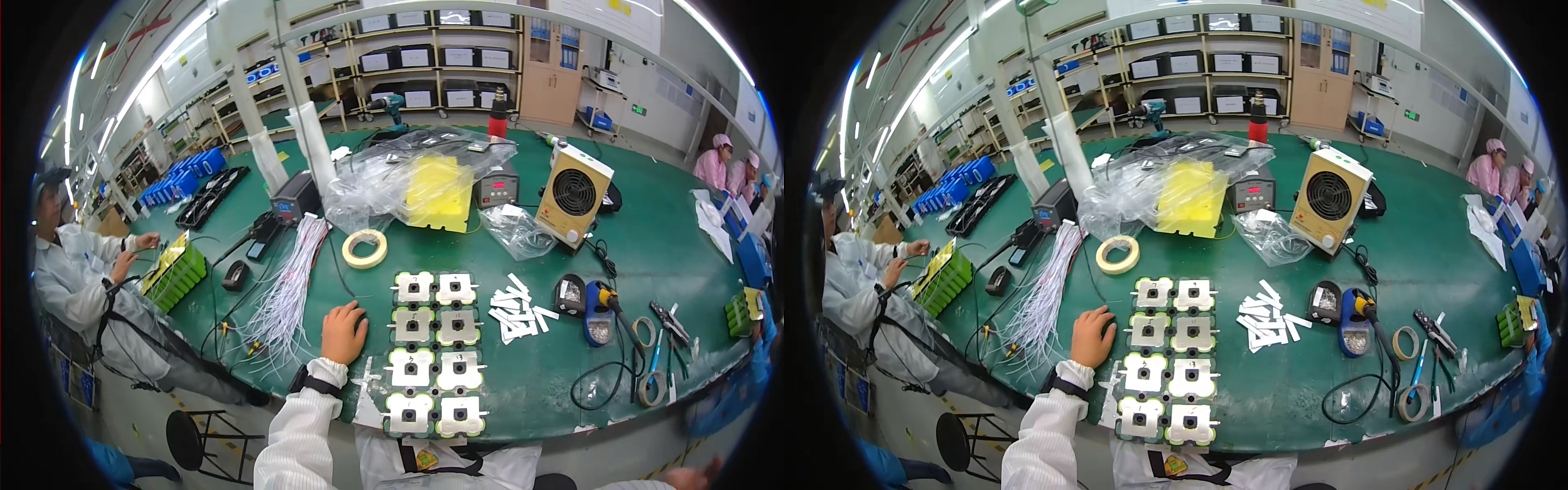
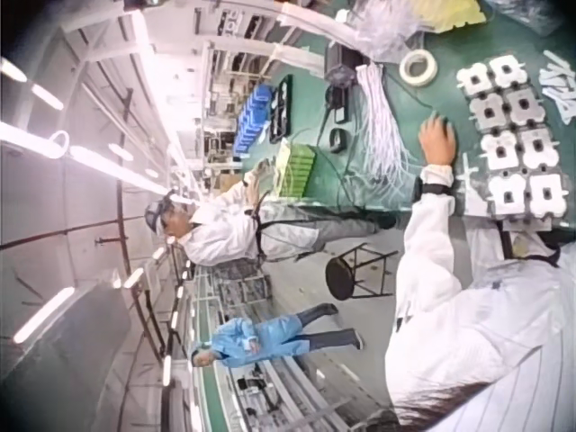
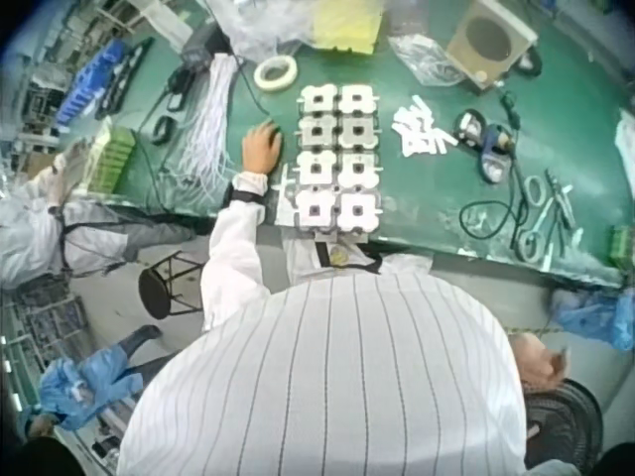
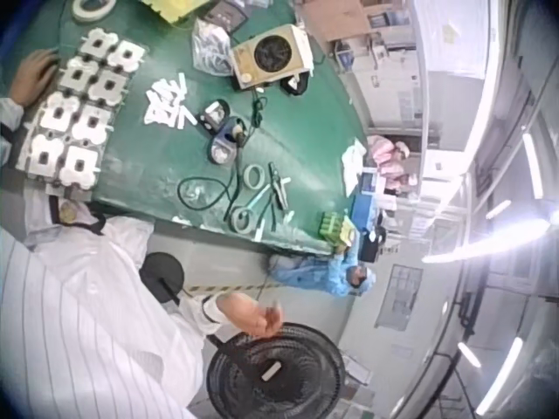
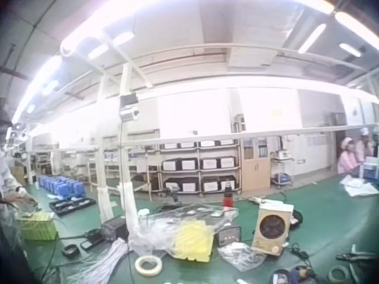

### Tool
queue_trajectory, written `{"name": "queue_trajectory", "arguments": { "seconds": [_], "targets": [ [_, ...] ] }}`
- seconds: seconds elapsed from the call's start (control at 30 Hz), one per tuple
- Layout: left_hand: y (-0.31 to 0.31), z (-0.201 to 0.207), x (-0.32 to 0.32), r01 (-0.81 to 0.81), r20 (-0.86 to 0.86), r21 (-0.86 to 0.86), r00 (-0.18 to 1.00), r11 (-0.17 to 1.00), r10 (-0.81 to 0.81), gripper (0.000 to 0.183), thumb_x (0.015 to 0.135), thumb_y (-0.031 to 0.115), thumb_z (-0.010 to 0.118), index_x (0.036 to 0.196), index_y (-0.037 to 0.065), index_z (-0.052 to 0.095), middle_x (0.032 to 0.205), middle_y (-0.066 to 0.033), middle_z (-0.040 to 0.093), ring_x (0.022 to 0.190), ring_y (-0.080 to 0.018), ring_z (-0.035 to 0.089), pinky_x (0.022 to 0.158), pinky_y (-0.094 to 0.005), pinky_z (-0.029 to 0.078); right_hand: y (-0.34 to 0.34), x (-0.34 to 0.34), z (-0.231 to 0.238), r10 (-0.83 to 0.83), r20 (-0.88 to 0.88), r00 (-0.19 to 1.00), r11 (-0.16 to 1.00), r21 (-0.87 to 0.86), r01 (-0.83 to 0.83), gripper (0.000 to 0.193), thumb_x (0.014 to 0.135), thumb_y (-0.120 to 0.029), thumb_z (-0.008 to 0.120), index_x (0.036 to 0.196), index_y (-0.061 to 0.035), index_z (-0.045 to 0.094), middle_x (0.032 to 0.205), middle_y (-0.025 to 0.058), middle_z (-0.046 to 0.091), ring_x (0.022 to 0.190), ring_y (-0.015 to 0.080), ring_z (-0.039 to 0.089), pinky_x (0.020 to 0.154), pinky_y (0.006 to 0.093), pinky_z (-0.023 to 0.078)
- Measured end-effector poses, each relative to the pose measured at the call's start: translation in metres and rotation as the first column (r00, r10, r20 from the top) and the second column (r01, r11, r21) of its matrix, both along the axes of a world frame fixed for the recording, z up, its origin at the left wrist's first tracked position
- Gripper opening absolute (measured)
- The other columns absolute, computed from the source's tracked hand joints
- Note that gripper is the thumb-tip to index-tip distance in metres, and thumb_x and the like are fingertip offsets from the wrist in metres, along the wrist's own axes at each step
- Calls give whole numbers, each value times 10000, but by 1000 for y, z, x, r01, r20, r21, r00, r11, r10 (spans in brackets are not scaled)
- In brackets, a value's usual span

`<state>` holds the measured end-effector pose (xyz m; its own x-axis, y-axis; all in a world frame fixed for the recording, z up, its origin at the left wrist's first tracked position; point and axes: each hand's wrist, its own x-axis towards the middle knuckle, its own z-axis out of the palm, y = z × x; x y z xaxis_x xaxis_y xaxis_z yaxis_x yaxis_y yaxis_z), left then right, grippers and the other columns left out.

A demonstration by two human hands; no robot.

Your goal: Soldering electrical wires and connectors onto a lithium-ion battery pack at a manufacturing station.

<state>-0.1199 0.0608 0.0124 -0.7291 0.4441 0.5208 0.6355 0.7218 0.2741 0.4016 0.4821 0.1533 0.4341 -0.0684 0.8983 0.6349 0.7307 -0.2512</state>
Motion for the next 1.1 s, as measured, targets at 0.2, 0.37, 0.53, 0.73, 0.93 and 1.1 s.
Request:
{"name": "queue_trajectory", "arguments": {
  "seconds": [0.2, 0.37, 0.53, 0.73, 0.93, 1.1],
  "targets": [
    [-11, 26, 23, -10, 15, 118, 1000, 993, 8, 147, 980, 130, 621, 1051, 37, 710, 1111, -102, 734, 1041, -328, 645, 881, -456, 480, -65, -96, -56, 904, -87, 419, 51, -950, -307, 300, 1010, -263, 615, 981, 22, 705, 911, 157, 692, 889, 332, 658, 829, 411, 524],
    [-46, 52, 107, 5, 243, 354, 965, 935, -97, 157, 998, 114, 603, 1022, 5, 713, 1010, -153, 739, 914, -369, 669, 805, -443, 508, -88, -156, -45, 997, -4, 76, 18, -960, -279, 273, 996, -191, 596, 893, 30, 720, 864, 150, 741, 799, 260, 689, 758, 375, 521],
    [-63, 50, 187, 34, 349, 408, 918, 912, -190, 300, 851, 196, 789, 1097, 38, 716, 1090, -141, 752, 967, -331, 692, 882, -415, 518, -70, -206, -4, 978, 78, -196, 29, -969, -245, 198, 962, -160, 635, 944, 16, 725, 821, 121, 727, 754, 237, 673, 723, 356, 516],
    [-16, 28, 229, 107, 329, 412, 909, 905, -257, 693, 863, 355, 787, 1428, 30, 550, 1266, -272, 633, 1089, -418, 623, 929, -497, 490, -23, -311, -14, 814, -363, -454, -435, -898, -63, 228, 996, -129, 655, 1161, 17, 715, 1037, 91, 772, 941, 134, 699, 807, 281, 539],
    [6, 81, 236, 182, 267, 572, 881, 800, -391, 953, 675, 436, 895, 1408, -36, 510, 1340, -274, 606, 1249, -459, 566, 1056, -509, 436, -7, -431, -121, 611, -484, -627, -490, -853, 181, 594, 952, -69, 687, 1495, -14, 453, 1424, 105, 591, 1318, 189, 541, 1077, 345, 467],
    [14, 153, 250, 205, 214, 682, 862, 702, -460, 831, 677, 365, 912, 1342, -6, 579, 1232, -232, 688, 1150, -410, 658, 977, -455, 509, 16, -482, -188, 662, -350, -663, -287, -935, 207, 616, 1006, -153, 647, 1544, 16, 399, 1523, 160, 504, 1374, 270, 482, 1141, 373, 399]
  ]
}}
